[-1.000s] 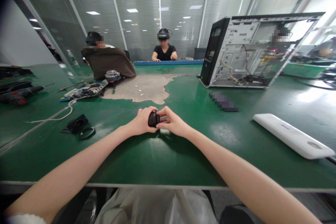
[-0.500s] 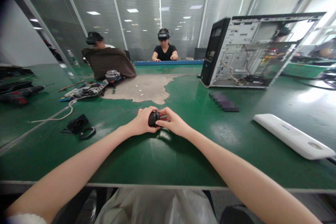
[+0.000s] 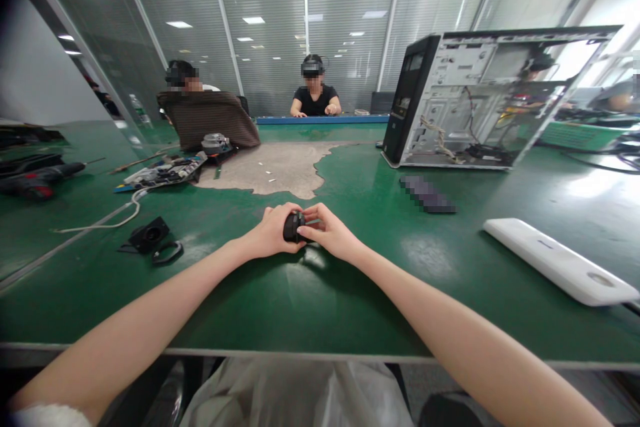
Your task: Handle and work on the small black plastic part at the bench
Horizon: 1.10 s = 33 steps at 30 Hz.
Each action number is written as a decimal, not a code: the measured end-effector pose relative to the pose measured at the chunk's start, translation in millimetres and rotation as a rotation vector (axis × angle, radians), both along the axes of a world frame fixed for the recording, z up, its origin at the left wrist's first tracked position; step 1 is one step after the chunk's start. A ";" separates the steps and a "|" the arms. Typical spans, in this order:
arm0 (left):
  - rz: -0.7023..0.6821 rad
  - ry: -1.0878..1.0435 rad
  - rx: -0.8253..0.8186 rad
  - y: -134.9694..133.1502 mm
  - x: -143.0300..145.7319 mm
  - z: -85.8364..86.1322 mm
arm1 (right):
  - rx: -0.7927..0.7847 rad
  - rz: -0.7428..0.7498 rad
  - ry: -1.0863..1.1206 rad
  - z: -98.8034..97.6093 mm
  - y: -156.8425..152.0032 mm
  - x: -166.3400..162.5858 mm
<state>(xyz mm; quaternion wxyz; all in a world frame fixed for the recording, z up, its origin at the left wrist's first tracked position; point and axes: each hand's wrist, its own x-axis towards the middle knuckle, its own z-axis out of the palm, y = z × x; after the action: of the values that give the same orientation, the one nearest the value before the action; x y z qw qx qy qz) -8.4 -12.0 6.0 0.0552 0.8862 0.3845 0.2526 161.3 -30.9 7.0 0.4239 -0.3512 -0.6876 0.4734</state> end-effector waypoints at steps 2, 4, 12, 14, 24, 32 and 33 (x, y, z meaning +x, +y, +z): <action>-0.002 0.001 -0.004 -0.2 0.0 0.4 | -0.006 0.004 -0.012 -0.6 0.4 0.8; 0.005 0.007 -0.006 -0.4 -0.2 0.7 | 0.003 0.040 -0.009 -1.5 0.6 2.2; 0.026 0.027 -0.022 -0.4 0.2 1.1 | 0.013 0.072 0.019 -1.3 -1.9 2.6; 0.026 0.027 -0.018 -0.8 0.4 1.4 | 0.032 0.035 0.006 -0.6 -2.1 0.9; 0.021 0.025 -0.018 -0.5 0.3 0.9 | 0.018 0.115 0.011 -3.0 -0.6 3.3; 0.027 0.017 -0.028 -1.0 0.5 1.4 | 0.058 0.048 0.008 -2.0 -0.6 0.6; 0.027 0.017 -0.032 -1.2 0.6 1.8 | 0.059 0.041 0.004 -2.3 -0.4 0.2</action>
<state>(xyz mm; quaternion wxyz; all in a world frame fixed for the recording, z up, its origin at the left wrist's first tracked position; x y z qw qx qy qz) -7.8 -13.2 7.7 0.0629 0.8818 0.4012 0.2397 161.5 -31.4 4.8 0.4257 -0.3233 -0.7074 0.4625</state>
